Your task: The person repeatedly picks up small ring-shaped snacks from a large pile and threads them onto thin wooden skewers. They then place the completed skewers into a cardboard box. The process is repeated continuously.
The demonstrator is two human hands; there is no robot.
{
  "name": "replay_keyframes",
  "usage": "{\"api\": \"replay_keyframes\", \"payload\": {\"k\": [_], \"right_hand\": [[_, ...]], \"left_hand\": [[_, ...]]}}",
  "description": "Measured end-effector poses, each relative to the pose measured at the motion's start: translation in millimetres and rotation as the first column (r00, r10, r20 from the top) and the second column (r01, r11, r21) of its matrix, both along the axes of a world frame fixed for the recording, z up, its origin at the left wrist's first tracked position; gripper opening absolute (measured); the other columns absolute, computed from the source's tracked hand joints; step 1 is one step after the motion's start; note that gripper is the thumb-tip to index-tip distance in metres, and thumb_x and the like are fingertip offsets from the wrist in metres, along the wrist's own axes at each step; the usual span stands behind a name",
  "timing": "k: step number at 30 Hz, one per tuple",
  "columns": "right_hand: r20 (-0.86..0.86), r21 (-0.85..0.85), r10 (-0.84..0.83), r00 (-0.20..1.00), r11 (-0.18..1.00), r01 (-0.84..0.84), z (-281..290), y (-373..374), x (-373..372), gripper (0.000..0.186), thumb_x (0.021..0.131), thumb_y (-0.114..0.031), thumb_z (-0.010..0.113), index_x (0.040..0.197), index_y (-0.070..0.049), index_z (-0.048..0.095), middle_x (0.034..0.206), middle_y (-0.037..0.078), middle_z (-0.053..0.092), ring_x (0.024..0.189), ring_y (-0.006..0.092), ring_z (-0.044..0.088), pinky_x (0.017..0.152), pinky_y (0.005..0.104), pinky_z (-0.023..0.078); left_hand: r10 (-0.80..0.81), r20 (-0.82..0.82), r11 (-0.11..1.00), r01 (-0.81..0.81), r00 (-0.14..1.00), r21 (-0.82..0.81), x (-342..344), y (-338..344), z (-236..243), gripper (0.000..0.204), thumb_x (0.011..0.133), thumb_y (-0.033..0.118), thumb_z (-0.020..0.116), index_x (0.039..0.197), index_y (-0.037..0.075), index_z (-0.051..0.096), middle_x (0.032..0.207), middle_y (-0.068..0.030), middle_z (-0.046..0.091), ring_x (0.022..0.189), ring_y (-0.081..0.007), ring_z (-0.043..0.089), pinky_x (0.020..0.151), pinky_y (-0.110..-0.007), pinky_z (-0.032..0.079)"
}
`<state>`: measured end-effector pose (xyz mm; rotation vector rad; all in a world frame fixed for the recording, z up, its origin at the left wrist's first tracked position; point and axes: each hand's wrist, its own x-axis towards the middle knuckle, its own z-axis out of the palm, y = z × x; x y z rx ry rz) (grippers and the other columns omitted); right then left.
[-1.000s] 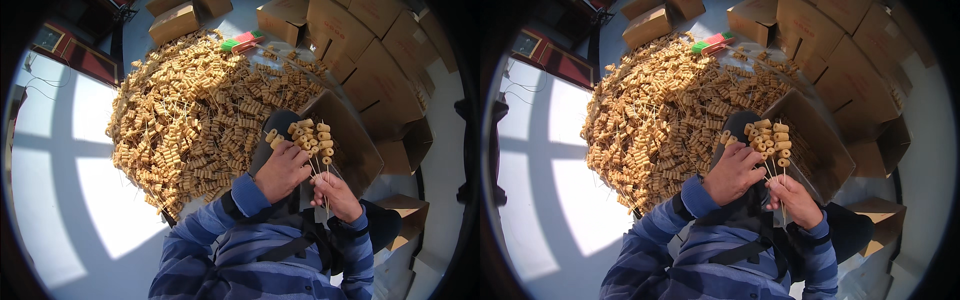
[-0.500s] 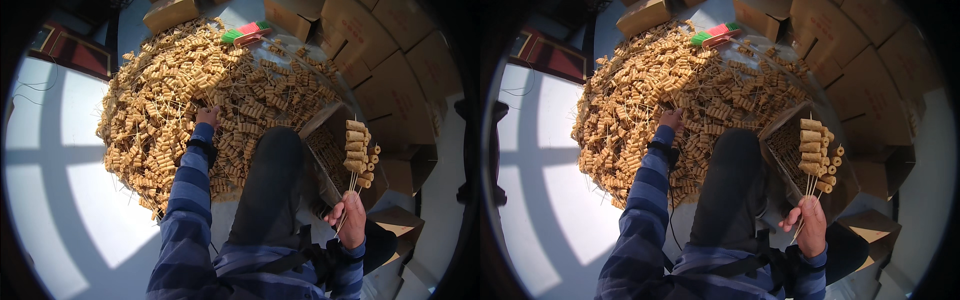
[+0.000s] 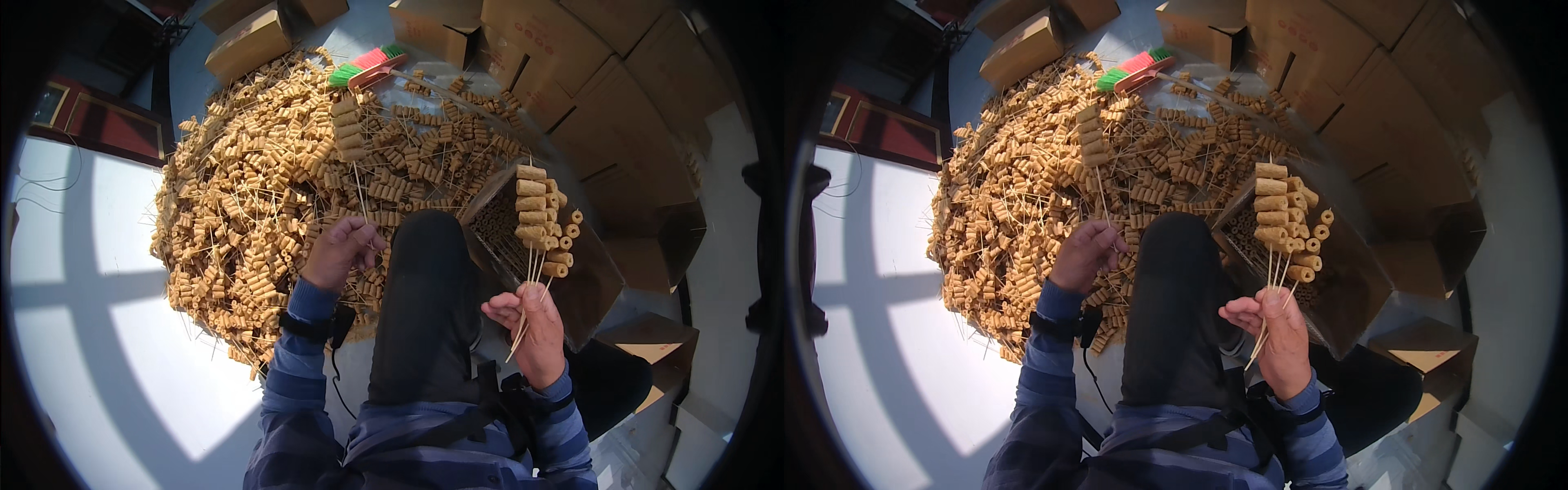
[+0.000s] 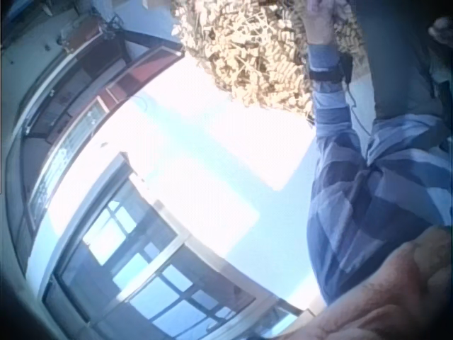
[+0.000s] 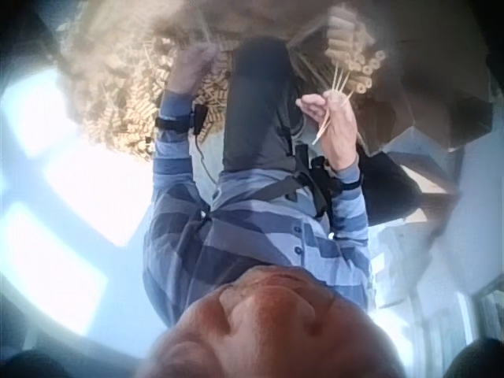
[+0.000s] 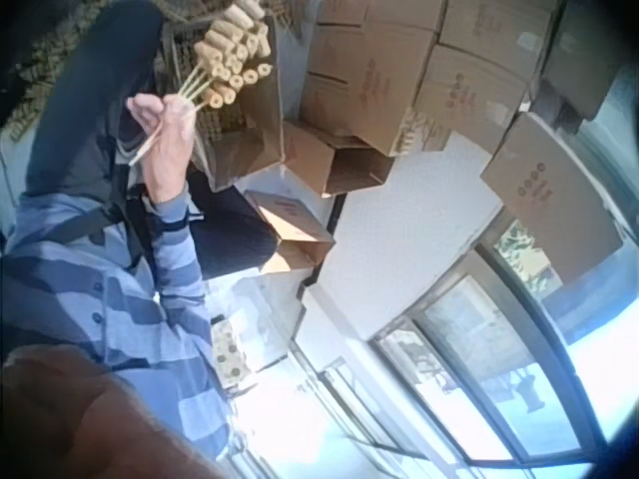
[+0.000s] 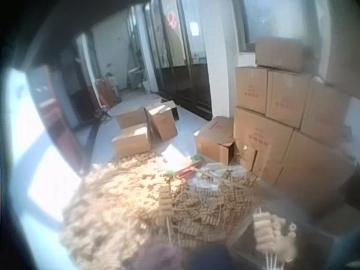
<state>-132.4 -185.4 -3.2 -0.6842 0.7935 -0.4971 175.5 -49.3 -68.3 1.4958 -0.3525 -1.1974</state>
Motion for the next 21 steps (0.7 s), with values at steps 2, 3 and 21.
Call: {"api": "replay_keyframes", "payload": {"k": [2,3,21], "right_hand": [[0.070,-0.020,0.005,0.998,1.000,-0.004,0,3,15,0.029,0.108,-0.034,0.042,0.109,-0.006,0.050,0.107,0.017,0.069,0.105,0.0315,0.068,0.099,0.0440,0.052],[0.083,0.001,-0.002,0.997,1.000,0.002,1,5,19,0.029,0.108,-0.034,0.042,0.109,-0.006,0.050,0.111,0.019,0.068,0.109,0.0323,0.067,0.101,0.0447,0.051],[-0.065,-0.275,-0.144,0.987,0.954,0.121,21,43,-61,0.019,0.108,-0.024,0.045,0.103,-0.006,0.049,0.074,-0.002,0.048,0.062,0.0061,0.047,0.069,0.0242,0.050]], "left_hand": [[-0.129,-0.041,0.990,0.126,0.991,-0.070,-61,8,40,0.019,0.104,0.022,0.055,0.110,0.004,0.059,0.091,-0.0067,0.070,0.064,-0.0093,0.061,0.058,-0.021,0.046],[-0.198,-0.055,0.979,0.194,0.979,-0.069,-87,10,53,0.019,0.104,0.022,0.056,0.109,0.004,0.059,0.092,-0.0071,0.071,0.065,-0.0090,0.061,0.058,-0.021,0.046],[-0.278,-0.216,0.922,0.197,0.936,-0.333,-201,-22,96,0.064,0.099,0.029,0.064,0.147,0.002,0.032,0.142,-0.0136,0.046,0.127,-0.0240,0.051,0.108,-0.037,0.041]]}}
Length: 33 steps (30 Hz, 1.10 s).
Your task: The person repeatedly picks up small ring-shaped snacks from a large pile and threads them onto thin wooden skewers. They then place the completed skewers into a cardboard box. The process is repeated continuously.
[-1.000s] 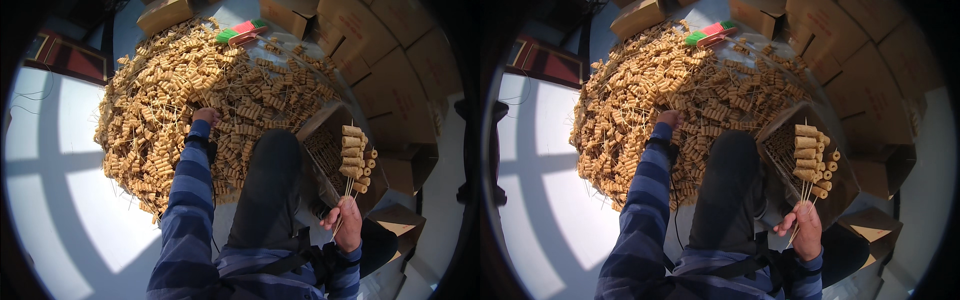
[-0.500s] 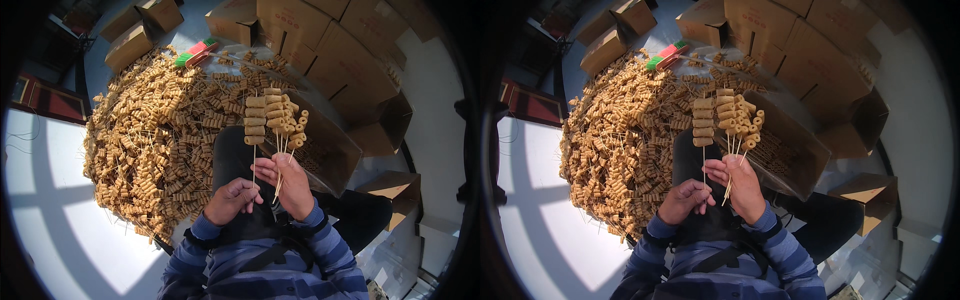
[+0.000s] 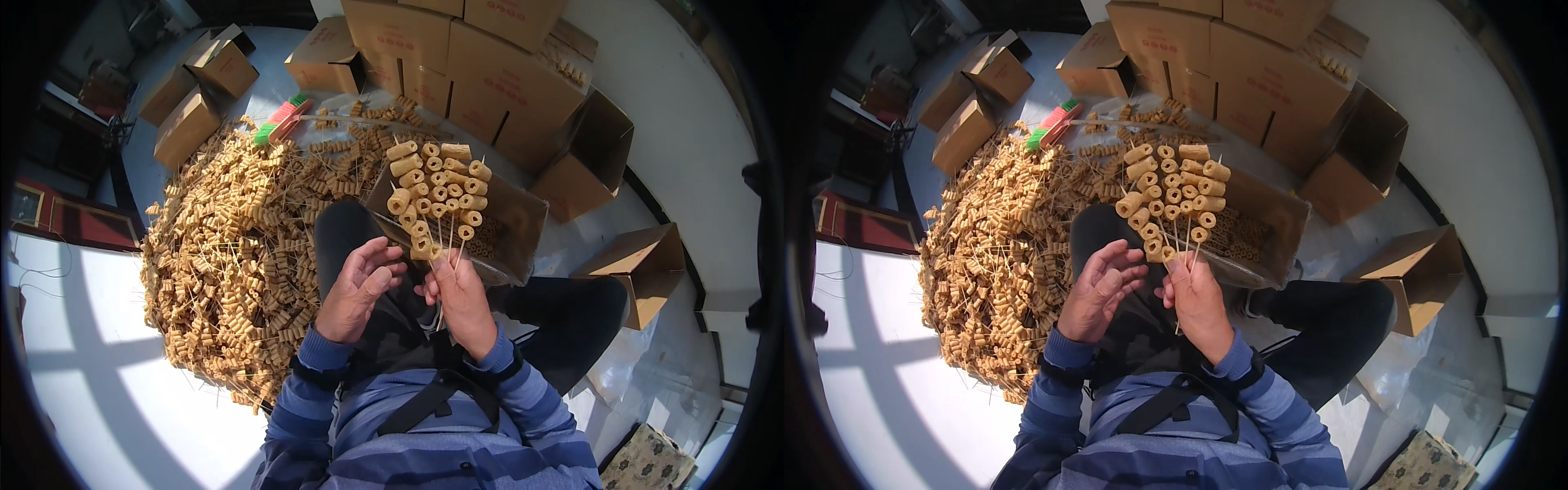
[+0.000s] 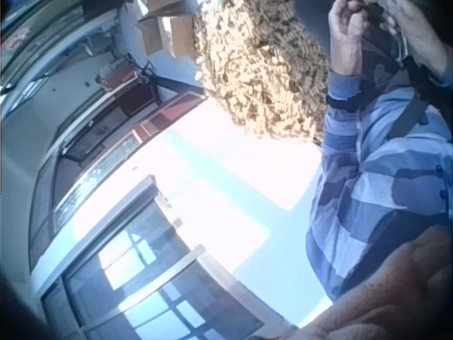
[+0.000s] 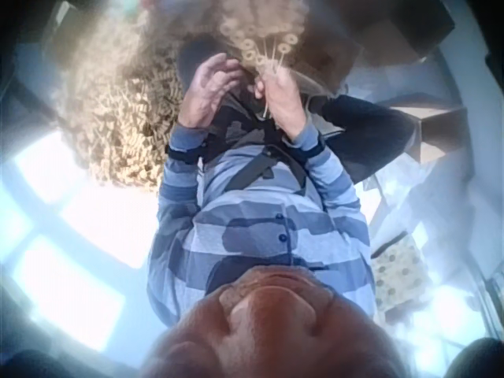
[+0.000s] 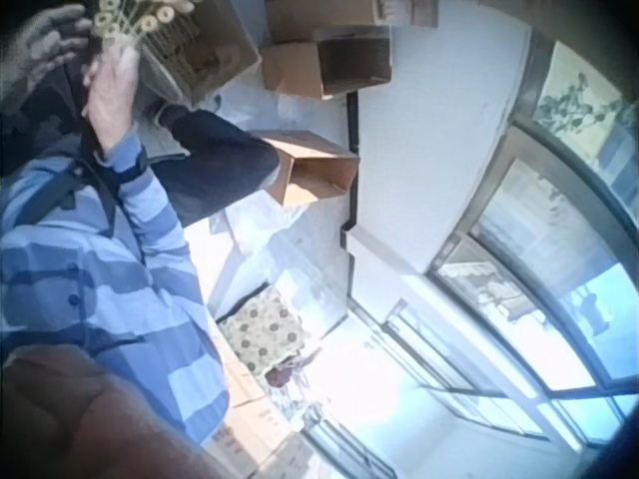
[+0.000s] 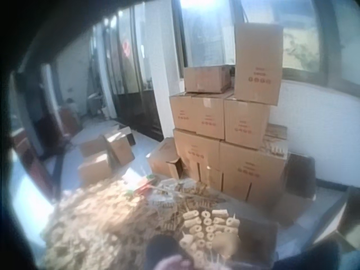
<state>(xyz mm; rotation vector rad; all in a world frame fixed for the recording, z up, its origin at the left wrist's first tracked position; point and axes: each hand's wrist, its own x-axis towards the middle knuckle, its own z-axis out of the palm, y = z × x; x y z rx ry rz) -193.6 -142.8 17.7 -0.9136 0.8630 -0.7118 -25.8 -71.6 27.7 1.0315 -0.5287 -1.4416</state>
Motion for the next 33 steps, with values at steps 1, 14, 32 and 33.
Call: {"api": "replay_keyframes", "payload": {"k": [1,14,32,33], "right_hand": [[0.006,-0.001,-0.017,1.000,1.000,0.017,-1,2,-1,0.019,0.108,-0.023,0.046,0.102,-0.005,0.050,0.074,-0.001,0.049,0.060,0.0056,0.046,0.063,0.0229,0.049],[-0.252,-0.271,-0.040,0.967,0.962,-0.031,-3,12,-12,0.019,0.107,-0.020,0.048,0.108,-0.001,0.051,0.083,0.009,0.065,0.075,0.0163,0.066,0.070,0.0296,0.054],[0.015,0.151,0.299,0.954,0.943,-0.298,11,18,-39,0.031,0.109,-0.033,0.042,0.108,-0.003,0.049,0.065,0.000,0.043,0.054,0.0086,0.044,0.059,0.0266,0.050],[-0.021,0.137,0.318,0.948,0.940,-0.313,12,19,-39,0.031,0.109,-0.033,0.041,0.109,-0.002,0.049,0.065,0.000,0.044,0.053,0.0079,0.043,0.058,0.0258,0.050]], "left_hand": [[0.038,-0.042,0.999,-0.039,0.998,-0.038,0,-7,4,0.068,0.098,0.034,0.064,0.148,0.001,0.030,0.141,-0.0138,0.046,0.128,-0.0247,0.050,0.107,-0.038,0.041],[0.208,0.064,0.974,-0.201,0.976,-0.103,-30,-29,12,0.051,0.096,0.009,0.064,0.139,-0.001,0.037,0.130,-0.0124,0.056,0.117,-0.0216,0.060,0.099,-0.036,0.052],[0.265,-0.318,0.936,-0.321,0.910,-0.141,-13,-22,6,0.040,0.106,0.024,0.041,0.139,0.001,0.045,0.132,-0.0121,0.059,0.122,-0.0242,0.057,0.105,-0.042,0.044],[0.278,-0.314,0.936,-0.330,0.908,-0.126,-13,-21,6,0.041,0.106,0.024,0.041,0.140,0.001,0.045,0.133,-0.0123,0.059,0.123,-0.0245,0.057,0.106,-0.042,0.043]]}}
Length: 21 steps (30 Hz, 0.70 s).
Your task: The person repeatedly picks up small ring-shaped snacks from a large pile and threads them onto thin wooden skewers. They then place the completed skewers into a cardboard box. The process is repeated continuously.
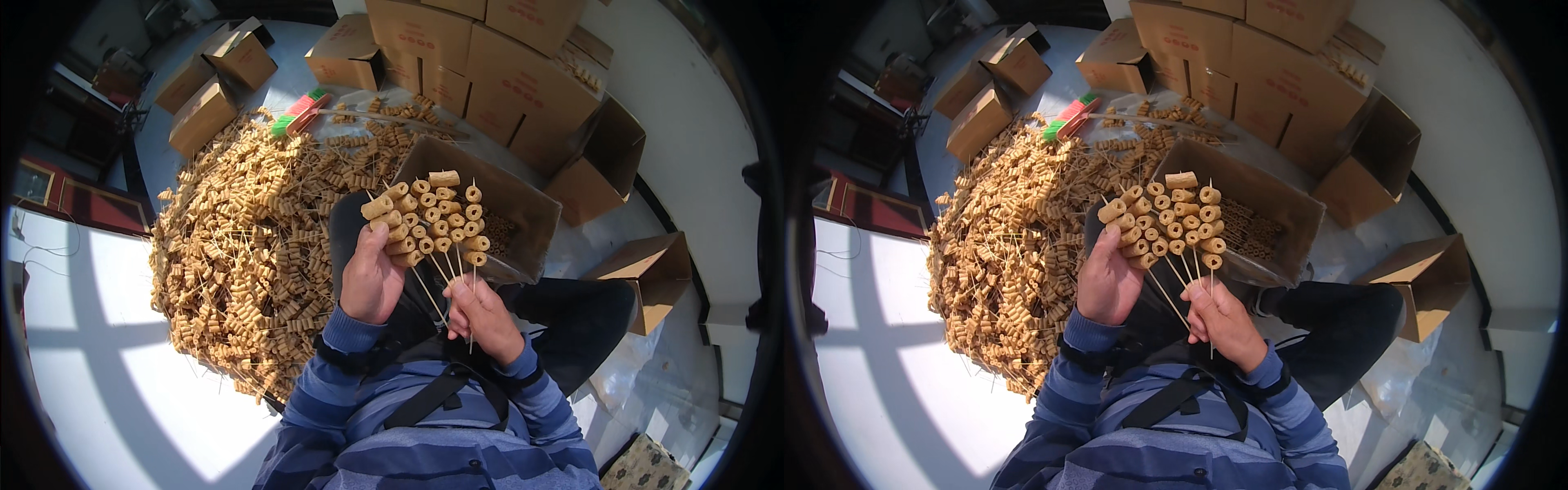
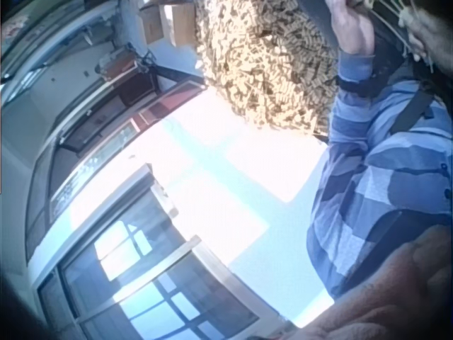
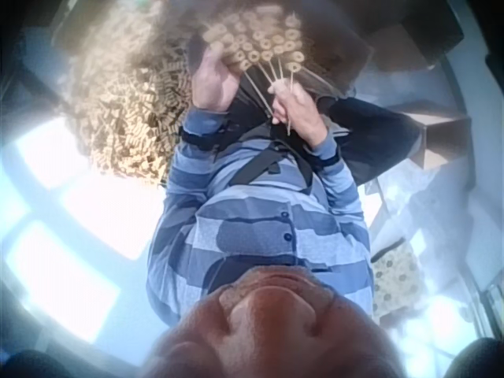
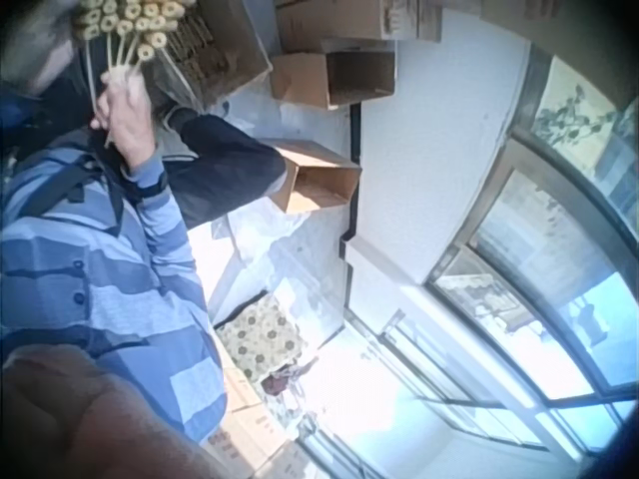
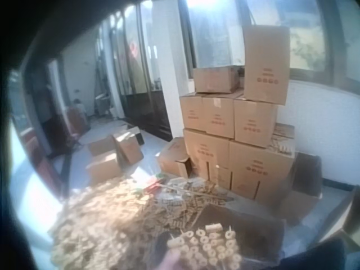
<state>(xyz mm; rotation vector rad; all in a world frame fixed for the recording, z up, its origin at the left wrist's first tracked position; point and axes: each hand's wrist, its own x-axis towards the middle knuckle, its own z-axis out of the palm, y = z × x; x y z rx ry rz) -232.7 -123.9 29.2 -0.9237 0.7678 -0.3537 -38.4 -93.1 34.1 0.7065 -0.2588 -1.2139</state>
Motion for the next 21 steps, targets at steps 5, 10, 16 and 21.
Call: {"api": "replay_keyframes", "payload": {"k": [5,10,16,21], "right_hand": [[0.034,-0.009,0.072,0.997,0.997,-0.072,1,3,1,0.031,0.109,-0.032,0.040,0.109,-0.002,0.050,0.063,-0.001,0.043,0.051,0.0073,0.041,0.056,0.0249,0.049],[0.017,-0.045,0.086,0.996,0.995,-0.085,0,7,3,0.032,0.109,-0.032,0.039,0.110,-0.002,0.050,0.063,-0.001,0.043,0.051,0.0067,0.042,0.056,0.0242,0.049],[0.003,-0.022,0.134,0.991,0.991,-0.134,3,10,4,0.035,0.110,-0.033,0.038,0.111,0.000,0.050,0.063,0.000,0.046,0.051,0.0079,0.046,0.057,0.0252,0.050],[0.083,0.082,0.212,0.974,0.972,-0.218,6,6,2,0.039,0.110,-0.033,0.036,0.113,0.003,0.049,0.063,0.002,0.049,0.052,0.0098,0.049,0.060,0.0280,0.053]], "left_hand": [[-0.045,0.001,0.999,0.045,0.999,-0.017,1,2,1,0.044,0.106,0.026,0.042,0.142,0.001,0.040,0.138,-0.0134,0.053,0.127,-0.0250,0.053,0.111,-0.042,0.041],[-0.136,-0.149,0.989,0.125,0.980,-0.078,6,7,4,0.049,0.107,0.034,0.038,0.143,0.002,0.043,0.142,-0.0153,0.053,0.129,-0.0277,0.053,0.110,-0.045,0.042],[-0.068,-0.143,0.997,0.070,0.987,0.011,6,8,-1,0.050,0.106,0.037,0.038,0.144,0.005,0.045,0.141,-0.0152,0.055,0.127,-0.0306,0.056,0.106,-0.048,0.046],[-0.092,-0.192,0.996,0.092,0.977,-0.009,9,10,-11,0.054,0.102,0.039,0.045,0.144,0.004,0.045,0.139,-0.0164,0.056,0.126,-0.0320,0.057,0.105,-0.048,0.047]]}}
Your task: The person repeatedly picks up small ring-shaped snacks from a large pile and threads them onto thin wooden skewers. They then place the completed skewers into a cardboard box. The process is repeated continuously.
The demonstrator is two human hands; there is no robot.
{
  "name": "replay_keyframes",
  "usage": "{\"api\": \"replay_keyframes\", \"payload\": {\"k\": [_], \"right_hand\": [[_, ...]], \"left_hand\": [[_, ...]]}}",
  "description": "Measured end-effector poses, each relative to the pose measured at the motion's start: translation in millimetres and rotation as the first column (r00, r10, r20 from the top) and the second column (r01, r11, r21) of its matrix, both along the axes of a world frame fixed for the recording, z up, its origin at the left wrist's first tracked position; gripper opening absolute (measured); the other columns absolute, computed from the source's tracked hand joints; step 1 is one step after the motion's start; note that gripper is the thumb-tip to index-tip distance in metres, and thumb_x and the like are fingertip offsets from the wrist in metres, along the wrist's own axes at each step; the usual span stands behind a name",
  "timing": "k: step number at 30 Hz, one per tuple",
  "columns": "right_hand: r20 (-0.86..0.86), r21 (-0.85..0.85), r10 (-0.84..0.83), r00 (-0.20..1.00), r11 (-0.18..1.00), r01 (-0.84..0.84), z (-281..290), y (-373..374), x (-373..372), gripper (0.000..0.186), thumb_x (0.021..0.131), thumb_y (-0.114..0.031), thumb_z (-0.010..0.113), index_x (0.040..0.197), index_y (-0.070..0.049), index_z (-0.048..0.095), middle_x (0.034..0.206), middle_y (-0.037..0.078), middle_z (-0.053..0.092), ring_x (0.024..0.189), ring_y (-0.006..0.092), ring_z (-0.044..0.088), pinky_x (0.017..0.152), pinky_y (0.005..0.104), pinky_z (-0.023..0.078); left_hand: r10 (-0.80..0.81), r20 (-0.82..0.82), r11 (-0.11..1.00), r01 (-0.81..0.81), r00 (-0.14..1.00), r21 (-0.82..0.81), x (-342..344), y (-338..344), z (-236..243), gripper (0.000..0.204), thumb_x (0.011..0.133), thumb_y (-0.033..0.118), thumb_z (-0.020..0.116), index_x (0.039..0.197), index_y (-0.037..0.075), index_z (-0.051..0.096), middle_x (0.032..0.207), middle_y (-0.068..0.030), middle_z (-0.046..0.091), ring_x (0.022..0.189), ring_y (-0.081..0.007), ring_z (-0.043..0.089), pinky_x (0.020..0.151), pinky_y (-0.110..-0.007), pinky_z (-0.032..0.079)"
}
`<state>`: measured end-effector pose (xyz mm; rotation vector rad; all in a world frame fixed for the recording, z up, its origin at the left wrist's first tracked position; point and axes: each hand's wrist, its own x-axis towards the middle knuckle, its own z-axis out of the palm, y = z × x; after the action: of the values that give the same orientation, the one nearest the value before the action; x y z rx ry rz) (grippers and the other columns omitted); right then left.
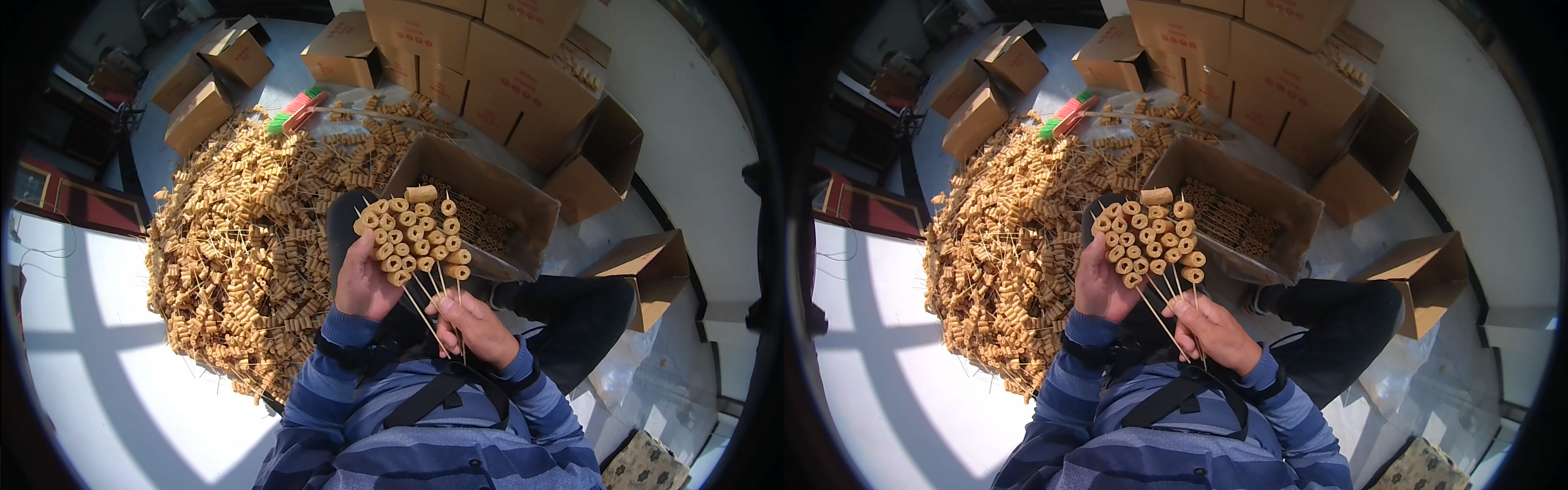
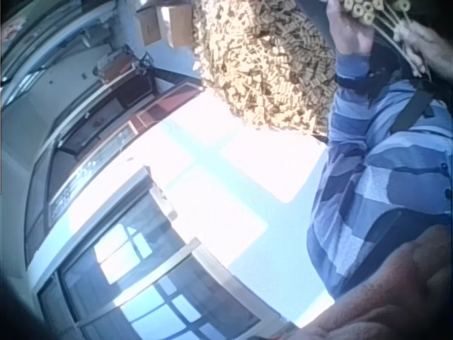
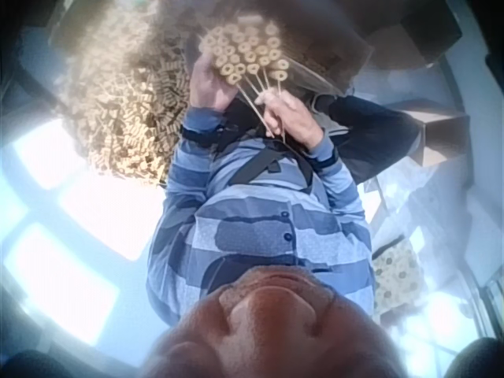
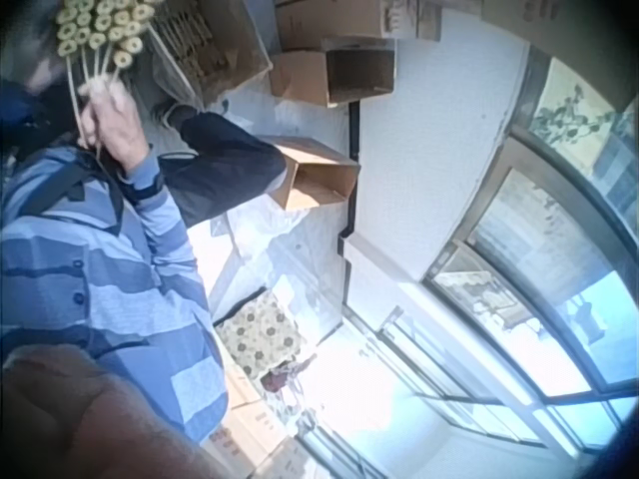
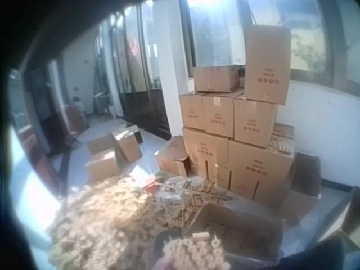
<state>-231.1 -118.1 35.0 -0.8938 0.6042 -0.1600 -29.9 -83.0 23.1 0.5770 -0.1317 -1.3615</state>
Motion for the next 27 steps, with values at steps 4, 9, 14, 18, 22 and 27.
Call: {"api": "replay_keyframes", "payload": {"k": [4,9,14,18,22,27], "right_hand": [[0.021,0.019,0.031,0.999,0.999,-0.032,-3,3,1,0.038,0.110,-0.036,0.035,0.116,-0.001,0.050,0.067,0.002,0.052,0.057,0.0086,0.051,0.063,0.0263,0.051],[-0.037,-0.019,0.004,0.999,1.000,-0.005,-8,5,2,0.040,0.110,-0.036,0.036,0.118,-0.001,0.053,0.087,0.008,0.063,0.073,0.0108,0.060,0.071,0.0257,0.052],[-0.024,0.067,0.023,0.999,0.998,-0.021,-7,0,-4,0.039,0.109,-0.033,0.038,0.116,0.001,0.054,0.099,0.012,0.066,0.081,0.0146,0.064,0.079,0.0277,0.055],[0.008,0.101,0.057,0.998,0.993,-0.058,-7,-5,-7,0.038,0.108,-0.034,0.039,0.109,0.000,0.054,0.088,0.013,0.069,0.077,0.0173,0.067,0.074,0.0270,0.054],[0.003,0.117,0.118,0.993,0.986,-0.117,-7,-4,-8,0.037,0.108,-0.034,0.038,0.110,-0.001,0.054,0.081,0.012,0.067,0.068,0.0148,0.064,0.066,0.0252,0.052],[-0.022,0.058,0.136,0.990,0.989,-0.135,-7,-3,-7,0.036,0.109,-0.034,0.036,0.111,-0.002,0.052,0.078,0.009,0.067,0.065,0.0111,0.062,0.061,0.0227,0.049]], "left_hand": [[-0.002,-0.006,0.999,0.001,1.000,-0.045,1,0,-7,0.060,0.096,0.039,0.054,0.142,0.002,0.046,0.138,-0.0182,0.057,0.125,-0.0337,0.057,0.106,-0.049,0.047],[0.052,-0.012,0.999,-0.052,0.999,-0.011,-2,1,-13,0.069,0.090,0.041,0.060,0.141,-0.004,0.045,0.137,-0.0217,0.056,0.126,-0.0376,0.056,0.109,-0.052,0.044],[0.001,-0.070,0.996,-0.008,0.998,-0.092,2,1,-11,0.080,0.086,0.045,0.063,0.142,-0.008,0.042,0.140,-0.0281,0.051,0.132,-0.0434,0.049,0.112,-0.057,0.040],[-0.045,-0.111,0.986,0.026,0.993,-0.167,2,-4,-12,0.087,0.085,0.047,0.062,0.146,-0.010,0.035,0.144,-0.0332,0.044,0.135,-0.0448,0.045,0.112,-0.059,0.038],[-0.052,-0.127,0.984,0.029,0.991,-0.176,3,-4,-15,0.088,0.085,0.049,0.062,0.145,-0.010,0.036,0.149,-0.0335,0.038,0.137,-0.0457,0.042,0.111,-0.060,0.039],[-0.083,-0.076,0.990,0.073,0.994,-0.121,9,-2,-16,0.089,0.084,0.048,0.061,0.147,-0.009,0.034,0.151,-0.0265,0.039,0.139,-0.0414,0.041,0.113,-0.057,0.039]]}}
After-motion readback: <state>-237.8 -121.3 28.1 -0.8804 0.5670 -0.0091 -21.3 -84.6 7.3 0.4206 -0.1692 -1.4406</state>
